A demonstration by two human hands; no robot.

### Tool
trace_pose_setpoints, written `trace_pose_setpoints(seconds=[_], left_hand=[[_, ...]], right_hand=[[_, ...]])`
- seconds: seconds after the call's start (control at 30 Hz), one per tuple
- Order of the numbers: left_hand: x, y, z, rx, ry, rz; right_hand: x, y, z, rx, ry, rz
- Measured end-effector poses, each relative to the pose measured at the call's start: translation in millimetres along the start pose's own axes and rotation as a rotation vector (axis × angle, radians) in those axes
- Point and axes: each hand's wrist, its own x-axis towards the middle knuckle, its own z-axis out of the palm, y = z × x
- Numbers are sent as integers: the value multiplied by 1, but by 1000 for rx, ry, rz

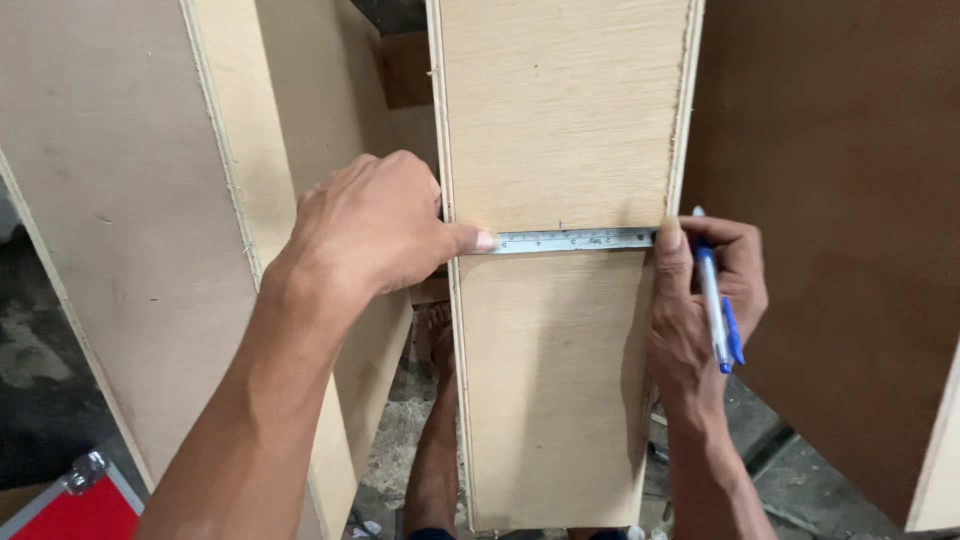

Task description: The person marks lines on wooden boards using a tape measure, a pen, and a square tool.

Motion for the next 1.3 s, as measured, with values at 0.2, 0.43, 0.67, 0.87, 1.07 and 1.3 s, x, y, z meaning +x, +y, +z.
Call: trace_pose_setpoints(seconds=[0.2,0.43,0.67,0.87,1.07,1.3], left_hand=[[1,-1,1,17,4,18],[-2,5,-10,14,-78,-22],[3,7,-15,49,-112,-26],[4,7,-16,57,-123,-25],[6,9,-19,67,-133,-12],[6,-1,-23,-55,-192,-28]], right_hand=[[14,4,-12,170,207,-501],[72,-54,-10,428,-697,-437],[93,-37,0,162,-919,-507],[92,-33,4,-105,-840,-564],[94,-30,3,-142,-826,-654],[81,-34,3,-84,-803,-547]])
